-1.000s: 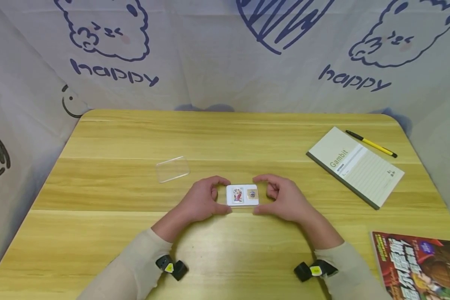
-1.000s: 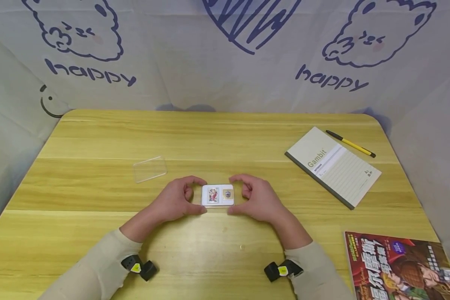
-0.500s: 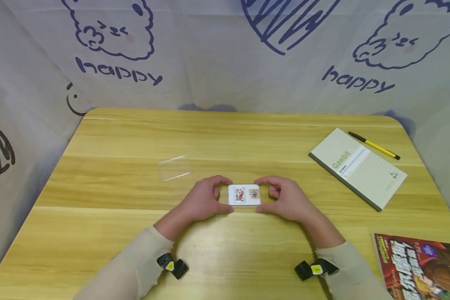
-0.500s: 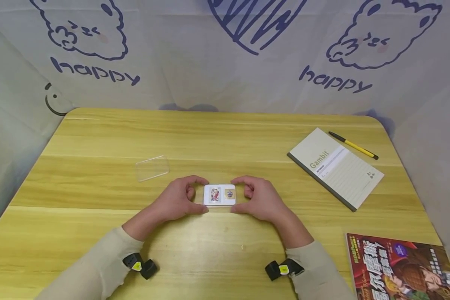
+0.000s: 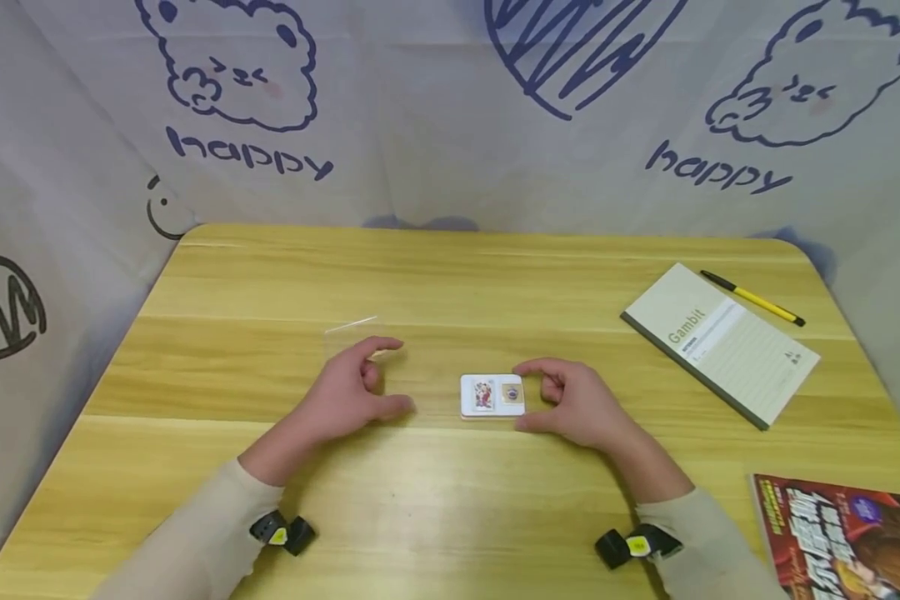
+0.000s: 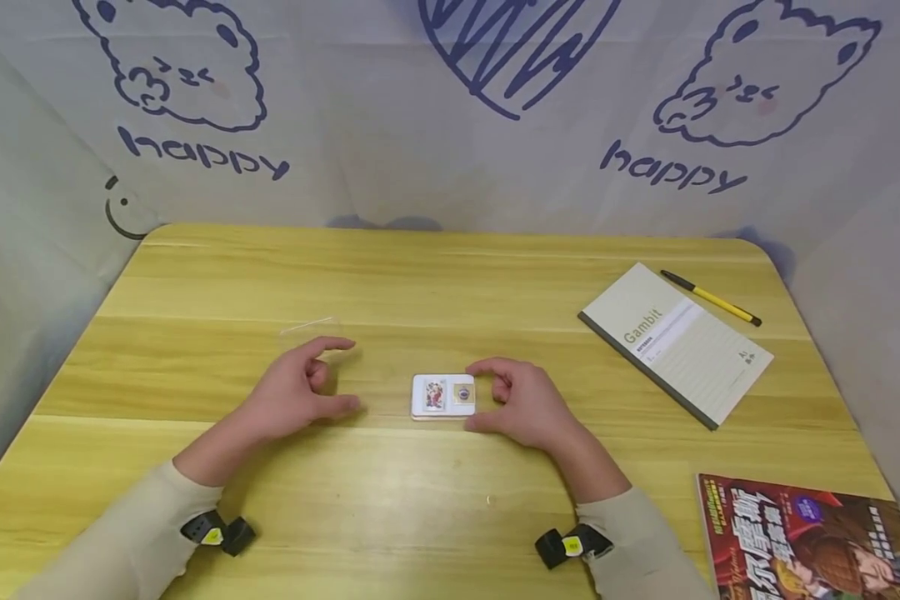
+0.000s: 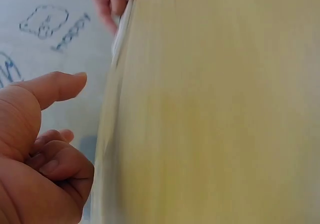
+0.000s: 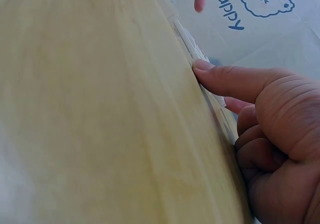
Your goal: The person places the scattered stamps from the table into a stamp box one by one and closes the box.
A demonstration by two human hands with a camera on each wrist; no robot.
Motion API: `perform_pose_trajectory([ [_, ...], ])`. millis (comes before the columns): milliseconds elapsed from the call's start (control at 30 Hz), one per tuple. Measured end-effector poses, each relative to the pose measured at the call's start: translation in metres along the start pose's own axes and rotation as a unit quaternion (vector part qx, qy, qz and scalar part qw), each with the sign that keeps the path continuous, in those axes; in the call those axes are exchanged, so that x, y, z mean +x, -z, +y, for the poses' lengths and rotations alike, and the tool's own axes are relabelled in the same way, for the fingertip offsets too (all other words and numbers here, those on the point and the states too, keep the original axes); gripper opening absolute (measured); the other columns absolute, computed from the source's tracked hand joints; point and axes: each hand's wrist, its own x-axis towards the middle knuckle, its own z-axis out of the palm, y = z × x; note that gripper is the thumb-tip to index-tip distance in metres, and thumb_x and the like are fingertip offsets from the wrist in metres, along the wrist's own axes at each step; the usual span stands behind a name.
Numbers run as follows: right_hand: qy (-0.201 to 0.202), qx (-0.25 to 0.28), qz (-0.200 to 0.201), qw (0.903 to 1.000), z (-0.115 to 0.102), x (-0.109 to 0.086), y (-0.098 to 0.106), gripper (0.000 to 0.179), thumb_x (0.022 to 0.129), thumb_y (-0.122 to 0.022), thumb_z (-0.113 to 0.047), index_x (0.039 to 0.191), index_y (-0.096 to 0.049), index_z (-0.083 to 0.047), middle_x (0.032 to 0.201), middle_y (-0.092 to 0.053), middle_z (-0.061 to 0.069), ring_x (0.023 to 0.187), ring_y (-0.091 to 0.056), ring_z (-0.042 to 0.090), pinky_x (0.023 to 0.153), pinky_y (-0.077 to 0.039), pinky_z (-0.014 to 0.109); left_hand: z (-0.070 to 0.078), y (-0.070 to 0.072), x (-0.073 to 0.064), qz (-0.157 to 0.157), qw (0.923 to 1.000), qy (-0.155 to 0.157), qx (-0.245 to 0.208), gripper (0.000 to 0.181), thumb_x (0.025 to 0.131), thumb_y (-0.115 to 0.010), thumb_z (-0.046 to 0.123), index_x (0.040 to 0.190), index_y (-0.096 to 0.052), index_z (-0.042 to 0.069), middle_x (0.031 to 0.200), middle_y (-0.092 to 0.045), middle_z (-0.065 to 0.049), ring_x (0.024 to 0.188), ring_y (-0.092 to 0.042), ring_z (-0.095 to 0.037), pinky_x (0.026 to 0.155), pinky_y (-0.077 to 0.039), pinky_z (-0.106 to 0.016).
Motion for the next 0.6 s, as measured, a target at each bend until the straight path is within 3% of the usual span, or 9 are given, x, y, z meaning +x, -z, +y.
perform_pose_trajectory([
  [300,0.015,0.012,0.004,0.9998,0.001,0.001,-0.001,0.057,0.066,-0.095,-0.017,0.117,-0.07,-0.008,0.063,-0.032,-0.006,0.059,-0.032,0.011,0.074,-0.037,0.034,-0.036,0.053,-0.003,0.049,0.9972,0.031,0.048,0.08,0.076,-0.089,0.018,0.142,-0.047,0.002,0.068,-0.036,-0.001,0.057,-0.032,-0.014,0.056,-0.032,-0.031],
  [433,0.011,0.013,0.003,0.9998,0.0,0.001,-0.001,0.058,0.066,-0.095,-0.017,0.117,-0.07,-0.009,0.063,-0.032,-0.006,0.06,-0.033,0.012,0.074,-0.037,0.034,-0.046,0.064,-0.003,0.051,0.9959,0.048,0.057,0.084,0.077,-0.089,0.02,0.144,-0.043,0.0,0.066,-0.038,-0.001,0.054,-0.032,-0.013,0.054,-0.033,-0.031],
  [600,0.008,0.011,0.002,0.9999,0.0,-0.001,-0.001,0.058,0.067,-0.095,-0.018,0.118,-0.069,-0.008,0.063,-0.032,-0.006,0.059,-0.032,0.012,0.074,-0.037,0.035,-0.05,0.069,0.001,0.043,0.9951,0.069,0.057,0.08,0.078,-0.088,0.022,0.141,-0.046,-0.001,0.065,-0.04,-0.002,0.054,-0.034,-0.014,0.053,-0.034,-0.031],
])
